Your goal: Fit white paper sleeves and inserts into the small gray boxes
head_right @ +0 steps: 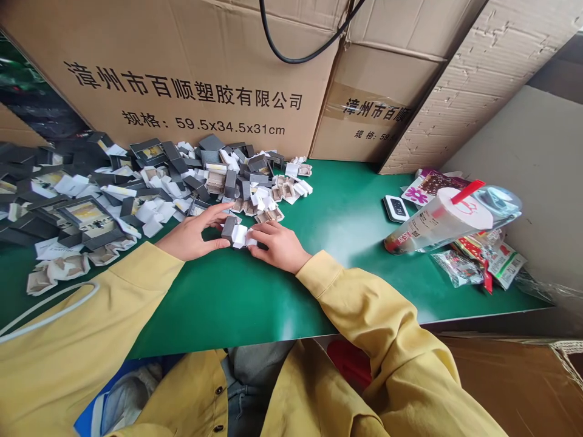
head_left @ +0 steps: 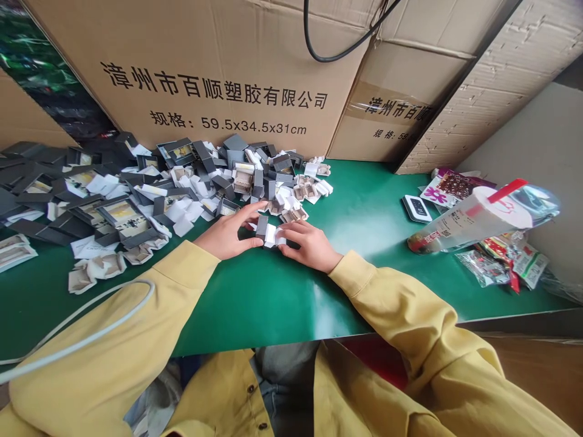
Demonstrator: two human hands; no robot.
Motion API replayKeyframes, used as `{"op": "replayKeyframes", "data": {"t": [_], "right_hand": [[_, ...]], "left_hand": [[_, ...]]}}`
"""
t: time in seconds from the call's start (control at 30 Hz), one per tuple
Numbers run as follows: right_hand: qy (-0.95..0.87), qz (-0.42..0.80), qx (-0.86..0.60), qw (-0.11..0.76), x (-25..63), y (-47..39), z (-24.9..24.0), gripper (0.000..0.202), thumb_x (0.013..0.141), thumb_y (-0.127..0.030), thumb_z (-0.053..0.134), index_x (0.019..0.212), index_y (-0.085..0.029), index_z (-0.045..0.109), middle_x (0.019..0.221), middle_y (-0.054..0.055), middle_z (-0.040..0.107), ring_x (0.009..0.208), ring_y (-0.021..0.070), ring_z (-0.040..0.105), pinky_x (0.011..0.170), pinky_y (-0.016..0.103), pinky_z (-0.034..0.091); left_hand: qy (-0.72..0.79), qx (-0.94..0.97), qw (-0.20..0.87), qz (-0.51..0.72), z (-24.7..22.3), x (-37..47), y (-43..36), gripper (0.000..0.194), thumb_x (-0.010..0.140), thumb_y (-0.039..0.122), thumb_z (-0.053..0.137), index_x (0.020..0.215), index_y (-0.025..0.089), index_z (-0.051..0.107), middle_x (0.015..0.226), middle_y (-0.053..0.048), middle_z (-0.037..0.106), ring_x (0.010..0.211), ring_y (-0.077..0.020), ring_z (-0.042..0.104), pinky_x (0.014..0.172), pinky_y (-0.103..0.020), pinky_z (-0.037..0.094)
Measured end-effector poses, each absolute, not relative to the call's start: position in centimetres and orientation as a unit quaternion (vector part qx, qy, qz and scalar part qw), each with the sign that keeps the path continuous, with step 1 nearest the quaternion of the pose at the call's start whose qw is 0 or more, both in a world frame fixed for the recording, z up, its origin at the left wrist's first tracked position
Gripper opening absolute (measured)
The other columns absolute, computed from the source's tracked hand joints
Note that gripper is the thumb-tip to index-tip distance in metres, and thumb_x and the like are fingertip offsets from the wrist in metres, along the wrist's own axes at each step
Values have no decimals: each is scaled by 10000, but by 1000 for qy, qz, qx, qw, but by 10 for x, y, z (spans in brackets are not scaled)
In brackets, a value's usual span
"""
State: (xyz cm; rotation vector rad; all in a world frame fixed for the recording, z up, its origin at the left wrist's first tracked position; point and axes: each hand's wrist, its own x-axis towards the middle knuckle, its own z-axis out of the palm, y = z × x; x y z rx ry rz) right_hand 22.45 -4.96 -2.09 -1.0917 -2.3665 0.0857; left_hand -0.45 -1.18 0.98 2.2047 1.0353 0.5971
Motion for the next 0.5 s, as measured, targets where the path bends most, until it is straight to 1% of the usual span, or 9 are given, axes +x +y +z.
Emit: {"op": "replayKeyframes", "data": {"t": [0.13,0.33,0.5], "right_hand": [[-888,-20,-393,239,226,-49,-22,228,886,-323,450,1020,-233,611,1135,35,618,969,167,564,818,287,464],[-902,-114,-368,195,227,-49,-22,261,915,-353,401,1024,-227,603,1165,29,609,887,164,578,766,291,453],[-909,-137,-353,172,228,-48,-23,271,920,-361,404,1047,-220,597,1201,52,595,874,159,583,760,290,448]], "left_hand": [[393,834,316,224,9,-6,-11,767,728,410,624,1396,302,264,1210,-37,579,1124,-227,545,967,-360,441],[393,835,315,222,11,-6,-11,767,729,404,621,1398,285,266,1210,-49,578,1123,-234,544,967,-366,442],[391,832,318,229,11,-5,-12,747,728,401,620,1388,276,291,1191,-49,587,1063,-222,579,947,-362,458]]}}
